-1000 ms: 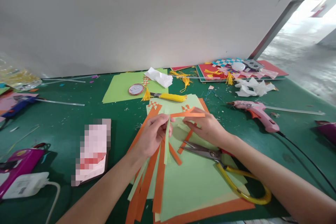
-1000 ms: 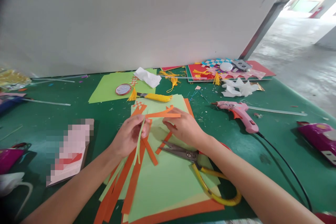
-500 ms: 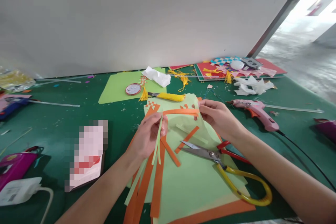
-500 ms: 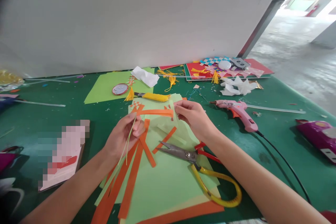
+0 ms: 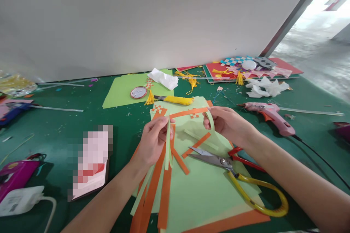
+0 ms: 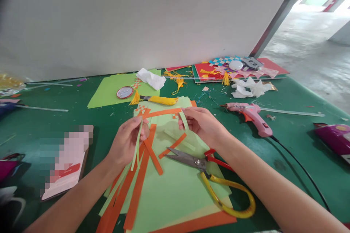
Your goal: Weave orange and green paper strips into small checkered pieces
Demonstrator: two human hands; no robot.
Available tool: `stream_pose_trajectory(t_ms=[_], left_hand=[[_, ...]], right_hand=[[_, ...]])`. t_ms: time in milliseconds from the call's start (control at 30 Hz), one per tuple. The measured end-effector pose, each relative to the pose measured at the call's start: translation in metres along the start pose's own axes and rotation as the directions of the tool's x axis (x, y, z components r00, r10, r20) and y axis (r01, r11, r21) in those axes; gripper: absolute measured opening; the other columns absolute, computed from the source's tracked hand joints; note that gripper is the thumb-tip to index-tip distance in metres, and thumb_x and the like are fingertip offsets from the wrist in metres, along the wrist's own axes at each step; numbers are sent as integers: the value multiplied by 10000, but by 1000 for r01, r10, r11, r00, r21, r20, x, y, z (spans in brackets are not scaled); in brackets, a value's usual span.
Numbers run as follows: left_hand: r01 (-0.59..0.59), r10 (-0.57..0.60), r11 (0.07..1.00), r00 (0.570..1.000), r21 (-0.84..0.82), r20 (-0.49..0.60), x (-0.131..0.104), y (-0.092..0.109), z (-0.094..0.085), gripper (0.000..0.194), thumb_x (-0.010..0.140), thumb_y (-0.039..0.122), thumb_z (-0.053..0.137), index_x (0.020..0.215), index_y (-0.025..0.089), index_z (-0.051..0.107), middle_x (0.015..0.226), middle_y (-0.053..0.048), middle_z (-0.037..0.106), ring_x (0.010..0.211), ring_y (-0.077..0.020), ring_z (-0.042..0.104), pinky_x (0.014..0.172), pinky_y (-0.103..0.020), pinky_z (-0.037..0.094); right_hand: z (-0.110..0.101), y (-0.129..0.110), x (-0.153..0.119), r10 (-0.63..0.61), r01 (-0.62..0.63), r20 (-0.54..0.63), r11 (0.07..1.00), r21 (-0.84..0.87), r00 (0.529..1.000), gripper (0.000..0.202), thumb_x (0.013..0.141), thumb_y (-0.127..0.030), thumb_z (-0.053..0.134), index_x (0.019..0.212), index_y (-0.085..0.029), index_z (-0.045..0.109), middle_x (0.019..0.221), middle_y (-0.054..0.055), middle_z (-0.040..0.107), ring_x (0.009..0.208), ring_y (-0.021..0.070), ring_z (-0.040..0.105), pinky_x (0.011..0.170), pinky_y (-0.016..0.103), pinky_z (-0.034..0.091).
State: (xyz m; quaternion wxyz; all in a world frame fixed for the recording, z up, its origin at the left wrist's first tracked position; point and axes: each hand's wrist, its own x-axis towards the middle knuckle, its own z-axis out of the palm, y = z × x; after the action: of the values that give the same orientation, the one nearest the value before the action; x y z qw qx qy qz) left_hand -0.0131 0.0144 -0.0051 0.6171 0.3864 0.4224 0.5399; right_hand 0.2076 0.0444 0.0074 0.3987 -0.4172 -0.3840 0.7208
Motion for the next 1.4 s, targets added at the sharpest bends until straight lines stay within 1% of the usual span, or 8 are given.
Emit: stream_pose_trajectory(t_ms=[167,333,567,700,933,1100,1233,1400], left_hand=[[-58,60,993,998,100,-22,1,-1,0,235,854,338,607,750,144,689,561,14,505,538,-79,456,548,-198,396],[-36,43,993,998,116,-52,0,-3,-1,218,830,348,639,761,151,704,580,15,506,564,-82,448,577,-197,408],[-19,21,996,999,86,-23,0,0,1,238,848,352,610,749,150,687,559,14,524,519,-82,471,533,-206,402],[-3,4,999,1000,53,-18,0,0,1,225,837,355,620,758,156,685,533,24,512,489,-73,461,486,-194,371],[0,2,999,999,36,-52,0,1,2,230,800,379,649,753,157,685,501,27,502,471,-74,455,453,-190,359],[11,-10,999,999,30,-43,0,2,3,226,812,369,637,768,152,686,480,24,499,464,-74,443,425,-180,337],[16,-17,1000,999,-7,-35,0,2,2,207,818,345,634,771,151,688,495,24,508,471,-68,448,430,-177,336],[30,-31,998,1000,-49,-4,-1,2,2,198,843,332,620,806,154,698,522,26,506,492,-63,457,475,-183,357]], right_hand=[[-3,-8,0,10,-12,-91,1000,-18,996,191,783,-293,625,654,-151,629,597,25,624,517,104,537,458,213,392],[-3,-9,-1,-4,3,-84,1000,-13,996,214,784,-314,642,648,-151,618,593,17,632,530,96,549,478,204,400],[0,-4,-1,-6,5,-89,1000,-3,996,210,783,-329,653,683,-150,609,592,23,629,527,104,550,451,205,383],[0,-1,-1,-19,17,-60,999,-35,998,226,790,-335,651,672,-147,606,609,37,634,546,109,563,471,205,404],[1,0,0,-14,12,-38,998,-55,999,232,801,-349,644,685,-153,601,623,36,638,554,114,561,493,221,417],[0,2,1,-5,4,-64,1000,-14,998,248,751,-375,699,693,-149,613,604,29,632,558,114,568,539,227,443],[-1,5,3,33,-31,-78,999,35,996,221,760,-352,696,715,-148,622,607,22,616,558,115,570,561,230,469],[-1,6,3,68,-66,-68,997,26,995,219,805,-344,658,704,-157,607,613,15,614,559,104,562,549,208,464]])
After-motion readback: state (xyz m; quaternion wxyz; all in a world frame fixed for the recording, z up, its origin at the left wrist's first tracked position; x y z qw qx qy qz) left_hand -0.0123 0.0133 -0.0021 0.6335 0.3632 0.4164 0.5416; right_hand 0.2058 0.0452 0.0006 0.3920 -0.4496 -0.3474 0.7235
